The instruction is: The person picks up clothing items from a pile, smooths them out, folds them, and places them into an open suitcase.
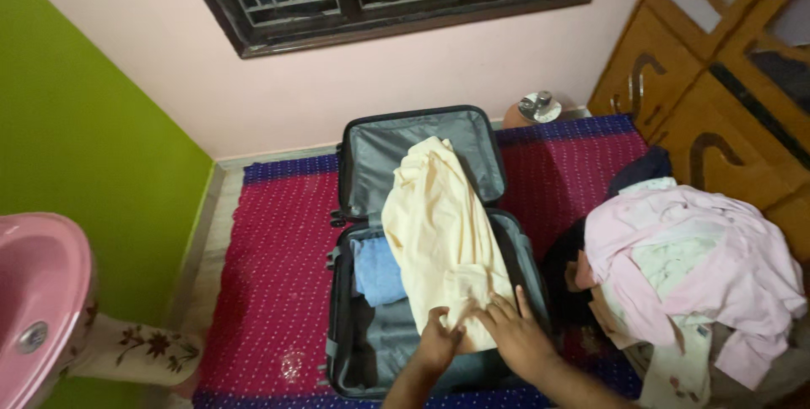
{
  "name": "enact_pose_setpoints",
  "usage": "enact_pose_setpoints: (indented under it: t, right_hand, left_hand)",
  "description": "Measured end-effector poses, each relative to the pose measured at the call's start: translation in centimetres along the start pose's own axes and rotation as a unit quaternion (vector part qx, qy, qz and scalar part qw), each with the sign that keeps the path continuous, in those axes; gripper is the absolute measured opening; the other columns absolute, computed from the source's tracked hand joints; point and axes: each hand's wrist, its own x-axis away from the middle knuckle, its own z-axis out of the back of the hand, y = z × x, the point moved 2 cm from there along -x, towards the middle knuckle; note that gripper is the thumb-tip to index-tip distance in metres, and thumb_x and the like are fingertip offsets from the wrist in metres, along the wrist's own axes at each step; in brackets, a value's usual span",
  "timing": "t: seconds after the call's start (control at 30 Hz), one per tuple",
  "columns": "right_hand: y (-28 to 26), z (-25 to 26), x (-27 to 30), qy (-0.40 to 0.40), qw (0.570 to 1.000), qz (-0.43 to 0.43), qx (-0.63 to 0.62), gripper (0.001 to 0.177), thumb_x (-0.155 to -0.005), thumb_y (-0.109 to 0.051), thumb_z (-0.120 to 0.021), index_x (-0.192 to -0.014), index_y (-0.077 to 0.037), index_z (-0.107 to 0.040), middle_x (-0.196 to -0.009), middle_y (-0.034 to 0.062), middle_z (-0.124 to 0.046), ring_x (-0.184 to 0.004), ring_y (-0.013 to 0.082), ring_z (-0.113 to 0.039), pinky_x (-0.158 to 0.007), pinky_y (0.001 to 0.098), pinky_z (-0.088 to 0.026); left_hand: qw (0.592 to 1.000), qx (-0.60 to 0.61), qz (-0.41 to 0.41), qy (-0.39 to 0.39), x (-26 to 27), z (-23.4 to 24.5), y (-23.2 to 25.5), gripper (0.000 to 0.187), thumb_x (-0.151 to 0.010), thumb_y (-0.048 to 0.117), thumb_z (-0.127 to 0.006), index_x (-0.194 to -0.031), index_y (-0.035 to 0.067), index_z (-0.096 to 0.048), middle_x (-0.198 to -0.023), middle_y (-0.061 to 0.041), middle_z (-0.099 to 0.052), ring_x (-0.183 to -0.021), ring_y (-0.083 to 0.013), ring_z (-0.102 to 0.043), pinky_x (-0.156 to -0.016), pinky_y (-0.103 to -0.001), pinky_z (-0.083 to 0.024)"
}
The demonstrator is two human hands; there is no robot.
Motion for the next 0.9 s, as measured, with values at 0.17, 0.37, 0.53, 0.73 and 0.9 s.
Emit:
enact_pose_setpoints:
  t: [0.17,0.37,0.53,0.73,0.9]
  right_hand:
    - [0.4,0.8,-1.1,-0.056,0.986,-0.052,-0.147,0.061,-0.075,0.000,-0.061,-0.133,-0.017,-0.061,-0.115,0.0070,-0.059,-0.116,0.0280,-0.055,-0.110,0.0452,-0.036]
    - [-0.7,2.4,-1.6,-0.039,0.973,-0.069,-0.217,0.052,-0.069,0.008,-0.060,-0.112,-0.018,-0.073,-0.119,0.0083,-0.061,-0.115,0.0302,-0.058,-0.097,0.0417,-0.048]
    - [-0.9,1.3,-1.3,-0.024,0.964,-0.060,-0.257,0.038,-0.068,0.007,-0.059,-0.102,-0.006,-0.070,-0.127,0.0083,-0.065,-0.127,0.0300,-0.057,-0.103,0.0395,-0.050]
    - [1.0,-1.5,-0.6,-0.010,0.960,-0.056,-0.274,0.048,-0.071,-0.001,-0.068,-0.118,-0.010,-0.071,-0.126,0.0148,-0.067,-0.120,0.0342,-0.058,-0.103,0.0425,-0.045]
    - [1.3,-0.5,0.1,-0.099,0.914,-0.123,-0.373,0.040,-0.084,-0.011,-0.068,-0.124,-0.011,-0.062,-0.120,0.0136,-0.072,-0.117,0.0285,-0.069,-0.099,0.0355,-0.053]
  left_hand:
    - [0.982,-0.145,-0.115,-0.028,5.7,2.0,7.6,0.122,-0.067,0.021,-0.095,-0.157,0.014,-0.012,-0.138,-0.005,-0.065,-0.125,-0.0220,-0.052,-0.096,-0.046,-0.022]
    - [0.873,-0.448,-0.188,-0.048,7.7,3.6,8.2,0.085,-0.081,0.005,-0.073,-0.157,0.018,-0.039,-0.135,-0.016,-0.053,-0.126,-0.0331,-0.052,-0.109,-0.048,-0.034]
    - [0.870,-0.372,-0.320,0.052,8.4,5.3,7.9,0.043,-0.075,0.007,-0.076,-0.117,0.015,-0.072,-0.140,-0.016,-0.053,-0.132,-0.0370,-0.043,-0.111,-0.054,-0.027]
    - [0.895,-0.318,-0.303,-0.074,6.5,4.9,5.1,0.064,-0.079,0.002,-0.071,-0.141,0.004,-0.057,-0.141,-0.016,-0.061,-0.146,-0.0354,-0.039,-0.125,-0.048,-0.022]
    - [0.908,-0.293,-0.298,-0.034,5.8,4.9,4.5,0.044,-0.088,0.013,-0.076,-0.129,0.003,-0.063,-0.135,-0.023,-0.059,-0.133,-0.0415,-0.048,-0.117,-0.047,-0.032]
